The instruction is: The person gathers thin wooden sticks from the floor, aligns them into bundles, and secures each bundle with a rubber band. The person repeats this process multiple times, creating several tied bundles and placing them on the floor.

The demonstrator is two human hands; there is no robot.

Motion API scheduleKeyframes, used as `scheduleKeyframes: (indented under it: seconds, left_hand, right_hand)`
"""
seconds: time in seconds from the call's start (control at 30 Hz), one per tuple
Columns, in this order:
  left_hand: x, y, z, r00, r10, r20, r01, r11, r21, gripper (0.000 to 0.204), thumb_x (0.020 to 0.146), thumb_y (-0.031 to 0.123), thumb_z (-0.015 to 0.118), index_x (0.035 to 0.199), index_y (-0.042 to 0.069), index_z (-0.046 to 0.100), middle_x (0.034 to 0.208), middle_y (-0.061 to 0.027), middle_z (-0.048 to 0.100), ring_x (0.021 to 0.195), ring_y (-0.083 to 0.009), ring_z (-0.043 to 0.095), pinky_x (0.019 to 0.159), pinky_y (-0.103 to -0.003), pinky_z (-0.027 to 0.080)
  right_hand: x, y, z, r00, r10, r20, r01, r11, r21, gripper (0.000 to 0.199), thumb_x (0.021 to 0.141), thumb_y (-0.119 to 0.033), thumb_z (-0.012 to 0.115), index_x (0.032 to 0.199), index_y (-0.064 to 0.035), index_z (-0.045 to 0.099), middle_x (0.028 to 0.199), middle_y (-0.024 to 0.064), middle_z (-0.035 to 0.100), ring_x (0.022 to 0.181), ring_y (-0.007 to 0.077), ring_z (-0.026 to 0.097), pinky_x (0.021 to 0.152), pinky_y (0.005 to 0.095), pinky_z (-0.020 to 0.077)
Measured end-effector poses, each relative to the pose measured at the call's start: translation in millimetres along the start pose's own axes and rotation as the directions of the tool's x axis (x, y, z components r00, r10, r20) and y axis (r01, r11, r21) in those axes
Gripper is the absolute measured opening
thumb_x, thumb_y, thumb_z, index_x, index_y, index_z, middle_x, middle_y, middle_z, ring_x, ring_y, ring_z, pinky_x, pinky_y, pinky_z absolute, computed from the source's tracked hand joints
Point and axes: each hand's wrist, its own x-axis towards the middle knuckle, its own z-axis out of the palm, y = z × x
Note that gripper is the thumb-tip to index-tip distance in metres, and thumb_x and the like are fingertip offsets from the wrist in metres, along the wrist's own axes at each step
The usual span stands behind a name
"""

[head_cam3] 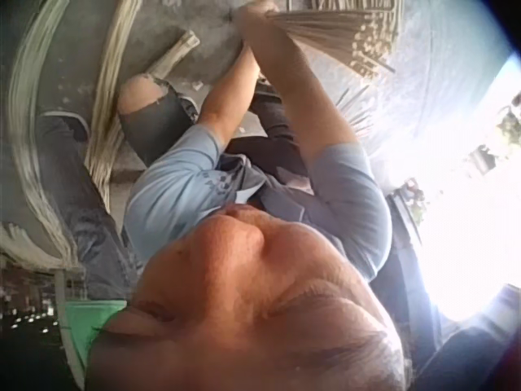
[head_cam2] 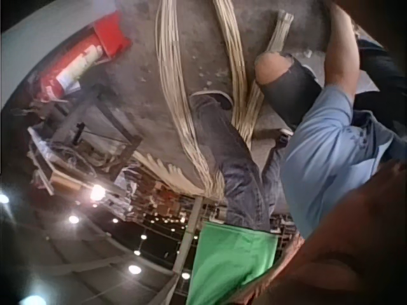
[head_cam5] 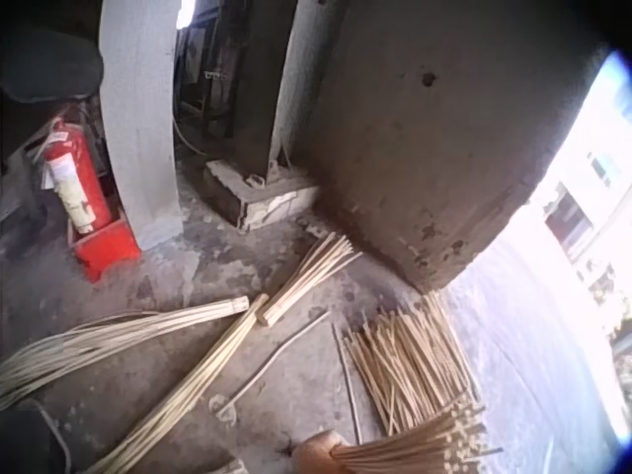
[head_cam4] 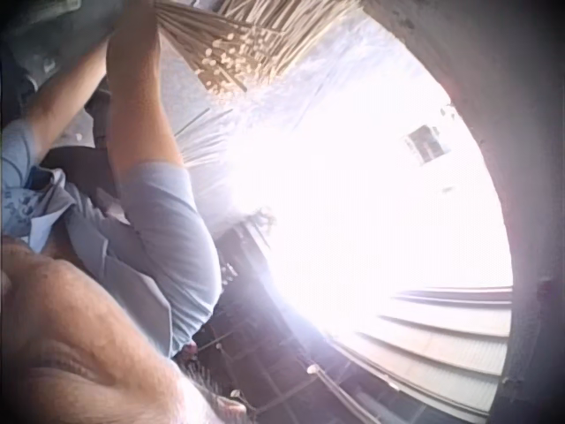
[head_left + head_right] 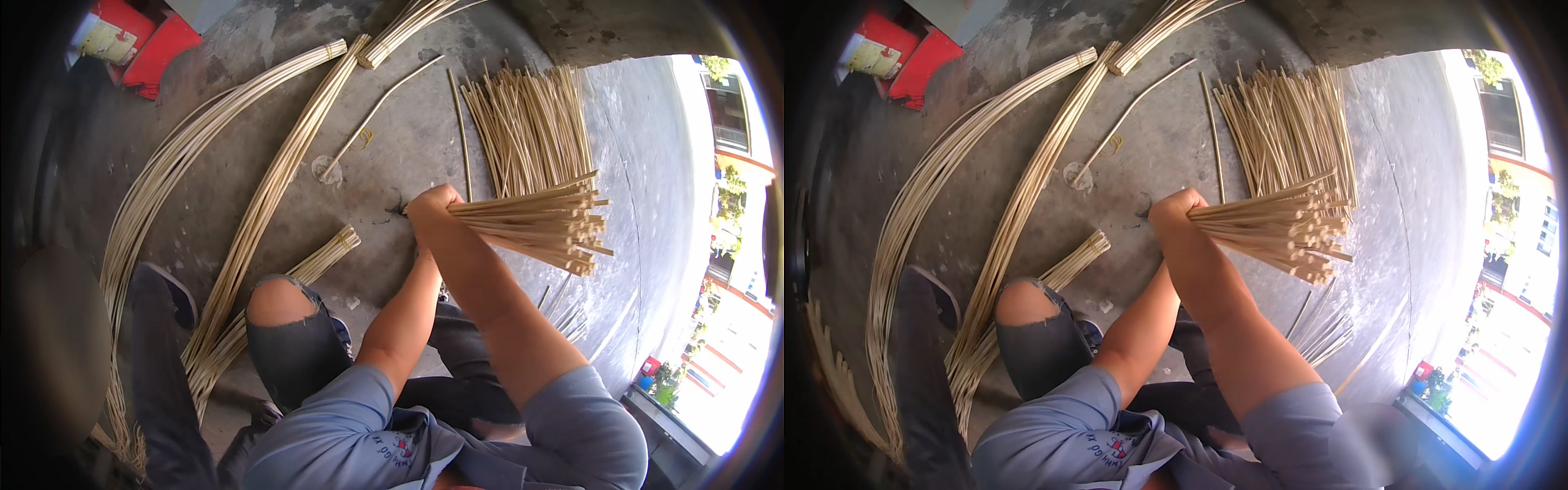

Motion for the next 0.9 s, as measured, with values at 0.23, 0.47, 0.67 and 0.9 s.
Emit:
scheduleKeyframes:
  seconds: [0.23,0.47,0.67,0.9]
  left_hand:
    - [-11.6,13.3,-30.1,0.997,-0.075,0.014,0.069,0.812,-0.580,0.040,0.101,0.047,0.062,0.093,0.008,0.062,0.090,-0.0045,0.067,0.082,-0.0152,0.067,0.067,-0.032,0.056]
    - [-58.8,50.9,36.9,0.909,0.097,-0.406,-0.078,0.995,0.063,0.051,0.090,0.013,0.080,0.128,0.005,0.047,0.110,-0.0088,0.064,0.103,-0.0209,0.065,0.090,-0.035,0.055]
    - [-85.3,73.5,49.0,0.966,0.095,-0.240,0.000,0.930,0.368,0.058,0.091,0.015,0.080,0.135,0.004,0.045,0.123,-0.0073,0.056,0.112,-0.0175,0.058,0.100,-0.035,0.049]
    - [-74.4,97.9,48.1,0.975,-0.153,0.159,0.069,0.897,0.437,0.080,0.083,0.023,0.087,0.148,0.009,0.043,0.126,-0.0159,0.066,0.119,-0.0259,0.063,0.104,-0.040,0.048]
  right_hand:
    - [-8.4,24.3,-4.5,0.991,-0.129,-0.036,0.134,0.969,0.208,0.049,0.059,-0.016,0.078,0.108,-0.0068,0.077,0.106,0.0174,0.075,0.105,0.0307,0.072,0.086,0.0401,0.0578]
    - [1.4,82.0,107.4,0.855,-0.349,-0.383,0.464,0.185,0.866,0.061,0.063,-0.022,0.085,0.118,-0.0002,0.070,0.106,0.0187,0.075,0.101,0.0289,0.072,0.092,0.0384,0.0538]
    - [-16.3,81.0,137.0,0.728,-0.361,-0.583,0.540,-0.222,0.812,0.058,0.067,-0.024,0.083,0.115,0.0026,0.067,0.100,0.0152,0.075,0.096,0.0235,0.071,0.088,0.0365,0.0555]
    - [-35.6,106.3,152.7,0.608,-0.434,-0.665,0.480,-0.466,0.743,0.037,0.073,-0.012,0.081,0.105,0.0008,0.067,0.088,0.0089,0.072,0.082,0.0178,0.070,0.076,0.0337,0.0578]
